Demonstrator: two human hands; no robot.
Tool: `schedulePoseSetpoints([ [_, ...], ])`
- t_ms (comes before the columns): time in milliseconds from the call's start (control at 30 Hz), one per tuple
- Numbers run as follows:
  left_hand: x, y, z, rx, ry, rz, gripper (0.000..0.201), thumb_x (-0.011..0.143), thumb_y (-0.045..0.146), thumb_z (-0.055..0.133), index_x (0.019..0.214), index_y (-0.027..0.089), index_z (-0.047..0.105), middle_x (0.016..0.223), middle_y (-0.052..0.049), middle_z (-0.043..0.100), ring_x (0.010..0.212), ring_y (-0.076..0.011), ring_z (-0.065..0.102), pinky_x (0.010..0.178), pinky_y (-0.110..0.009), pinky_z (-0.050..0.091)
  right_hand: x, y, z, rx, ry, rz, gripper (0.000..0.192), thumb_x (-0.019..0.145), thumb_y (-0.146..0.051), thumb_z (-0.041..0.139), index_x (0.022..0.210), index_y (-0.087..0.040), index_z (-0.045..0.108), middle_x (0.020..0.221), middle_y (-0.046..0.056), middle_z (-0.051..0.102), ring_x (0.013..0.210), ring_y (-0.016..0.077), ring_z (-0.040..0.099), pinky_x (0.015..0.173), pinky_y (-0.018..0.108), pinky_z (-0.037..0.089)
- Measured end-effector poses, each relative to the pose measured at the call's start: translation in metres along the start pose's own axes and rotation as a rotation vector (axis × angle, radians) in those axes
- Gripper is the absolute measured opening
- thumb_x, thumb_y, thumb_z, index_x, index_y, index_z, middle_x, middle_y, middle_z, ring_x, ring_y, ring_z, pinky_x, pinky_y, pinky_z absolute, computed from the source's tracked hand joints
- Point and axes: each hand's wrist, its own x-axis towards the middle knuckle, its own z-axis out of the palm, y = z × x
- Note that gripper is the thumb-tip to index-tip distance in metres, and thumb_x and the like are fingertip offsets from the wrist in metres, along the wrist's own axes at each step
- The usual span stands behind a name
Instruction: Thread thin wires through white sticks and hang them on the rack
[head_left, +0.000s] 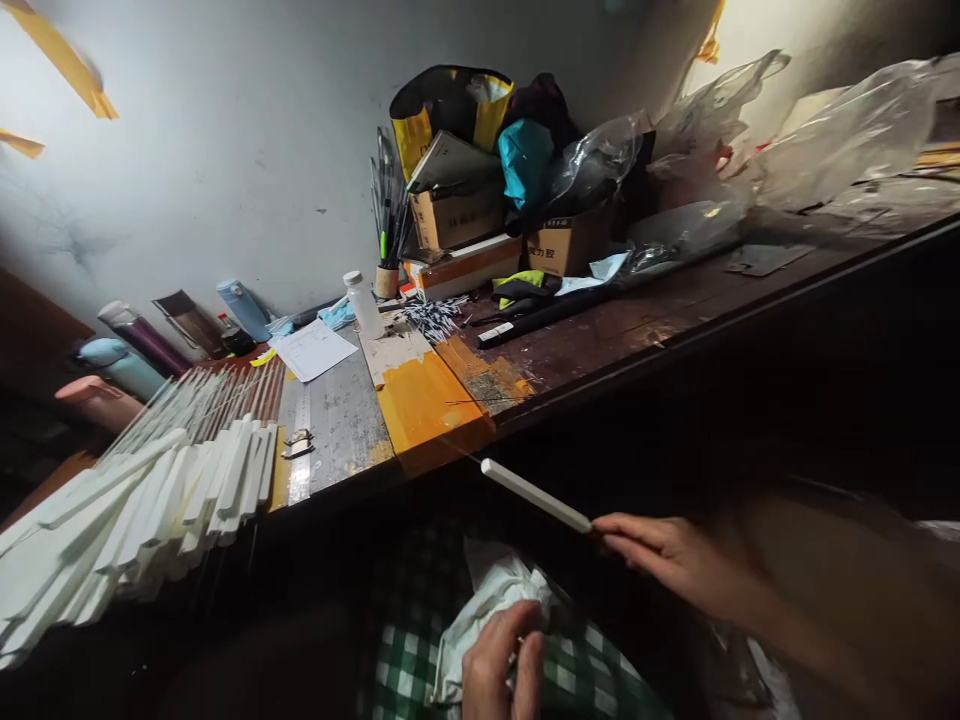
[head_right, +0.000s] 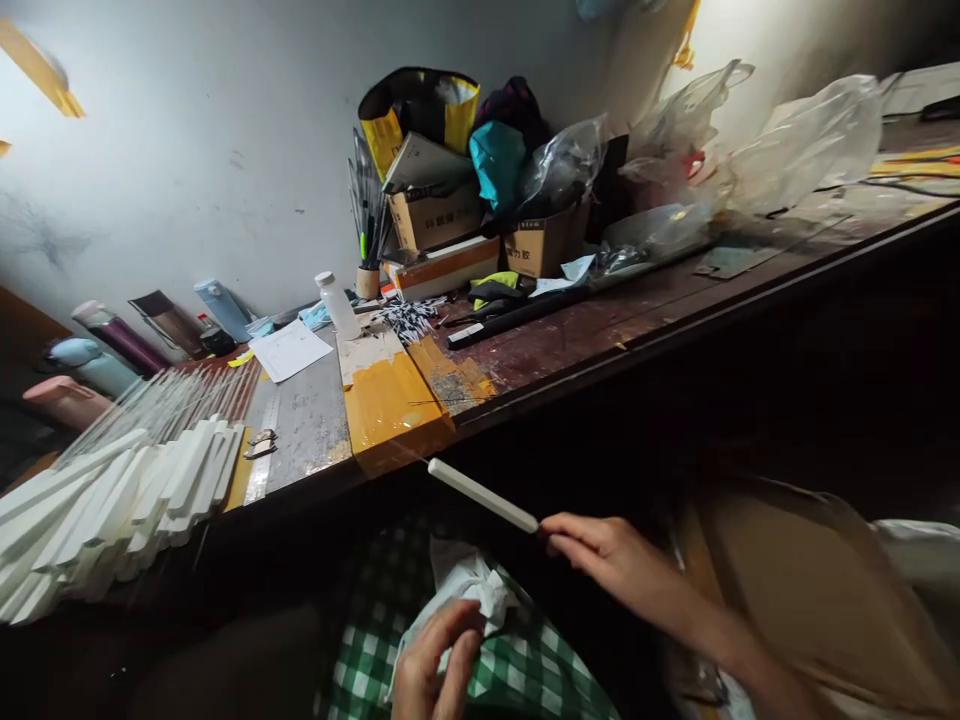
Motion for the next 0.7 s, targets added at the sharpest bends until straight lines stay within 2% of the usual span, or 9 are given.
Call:
schedulePoseSetpoints([
  [67, -0.002, -0.012, 0.008, -0.197, 0.003, -0.231, 0.036, 0.087, 0.041, 0.059, 0.113, 0.02, 0.072, 0.109, -0.013, 0.073, 0.1, -0.0268, 0.068, 0.088, -0.035, 0.053, -0.017, -0.008, 0.027, 0.137, -0.125, 0.112, 0.027, 0.089, -0.039, 0.052, 0.099, -0.023, 0.072, 0.075, 0.001, 0.072, 0.06, 0.0145, 0.061, 0.057, 0.025, 0.049],
  [133, -0.003, -0.018, 0.013, -0.351, -0.003, -0.364, 0.041, 0.081, 0.045, 0.067, 0.113, 0.02, 0.073, 0.116, -0.013, 0.071, 0.108, -0.0291, 0.064, 0.095, -0.037, 0.05, -0.029, -0.017, 0.057, 0.23, -0.213, 0.108, 0.027, 0.09, -0.039, 0.053, 0.094, -0.021, 0.072, 0.077, 0.001, 0.071, 0.061, 0.0132, 0.059, 0.057, 0.023, 0.046],
  [233, -0.004, -0.016, 0.008, -0.477, 0.023, -0.506, 0.038, 0.074, 0.045, 0.074, 0.103, 0.02, 0.076, 0.108, -0.012, 0.074, 0.107, -0.0288, 0.064, 0.094, -0.036, 0.049, -0.036, -0.024, 0.095, 0.275, -0.225, 0.074, 0.026, 0.089, -0.039, 0.057, 0.091, -0.018, 0.073, 0.066, -0.001, 0.064, 0.058, 0.0125, 0.055, 0.053, 0.022, 0.041],
  [300, -0.004, -0.01, -0.008, -0.444, 0.102, -0.563, 0.034, 0.072, 0.046, 0.075, 0.093, 0.019, 0.077, 0.101, -0.01, 0.075, 0.101, -0.0265, 0.065, 0.09, -0.032, 0.05, -0.034, -0.019, 0.111, 0.277, -0.23, 0.053, 0.027, 0.089, -0.039, 0.057, 0.09, -0.018, 0.073, 0.06, -0.002, 0.059, 0.057, 0.0128, 0.053, 0.052, 0.022, 0.04],
  [367, -0.005, -0.005, -0.031, -0.346, 0.191, -0.581, 0.033, 0.071, 0.047, 0.076, 0.087, 0.019, 0.077, 0.095, -0.007, 0.074, 0.09, -0.0225, 0.066, 0.081, -0.027, 0.05, -0.027, -0.007, 0.119, 0.226, -0.192, 0.052, 0.028, 0.091, -0.04, 0.053, 0.089, -0.02, 0.073, 0.062, -0.002, 0.059, 0.059, 0.0138, 0.055, 0.055, 0.023, 0.042],
  [467, -0.009, -0.002, -0.07, -0.197, 0.262, -0.54, 0.032, 0.072, 0.051, 0.074, 0.08, 0.02, 0.074, 0.075, -0.003, 0.071, 0.076, -0.0181, 0.064, 0.077, -0.024, 0.048, -0.013, 0.019, 0.124, 0.11, -0.004, 0.112, 0.027, 0.091, -0.037, 0.049, 0.099, -0.022, 0.07, 0.086, 0.003, 0.064, 0.077, 0.018, 0.059, 0.073, 0.028, 0.046],
  [533, -0.015, -0.004, -0.091, -0.13, 0.276, -0.499, 0.031, 0.07, 0.052, 0.075, 0.078, 0.022, 0.074, 0.068, -0.001, 0.069, 0.071, -0.0162, 0.061, 0.074, -0.021, 0.047, -0.005, 0.035, 0.124, 0.089, 0.082, 0.167, 0.025, 0.086, -0.036, 0.055, 0.102, -0.022, 0.067, 0.098, 0.006, 0.062, 0.085, 0.0208, 0.058, 0.081, 0.032, 0.044],
  [633, -0.026, -0.012, -0.108, -0.089, 0.263, -0.501, 0.034, 0.066, 0.053, 0.078, 0.078, 0.021, 0.075, 0.065, -0.001, 0.067, 0.066, -0.0154, 0.059, 0.068, -0.02, 0.047, 0.0, 0.046, 0.125, 0.147, 0.043, 0.212, 0.018, 0.079, -0.037, 0.064, 0.078, -0.02, 0.067, 0.075, 0.002, 0.057, 0.07, 0.0187, 0.054, 0.072, 0.031, 0.043],
  [700, -0.034, -0.019, -0.114, -0.053, 0.222, -0.52, 0.037, 0.065, 0.055, 0.077, 0.077, 0.021, 0.076, 0.063, -0.001, 0.066, 0.063, -0.0156, 0.058, 0.065, -0.021, 0.046, -0.001, 0.044, 0.124, 0.234, 0.004, 0.213, 0.022, 0.081, -0.04, 0.063, 0.072, -0.019, 0.066, 0.067, -0.001, 0.055, 0.067, 0.0167, 0.052, 0.069, 0.029, 0.041],
])
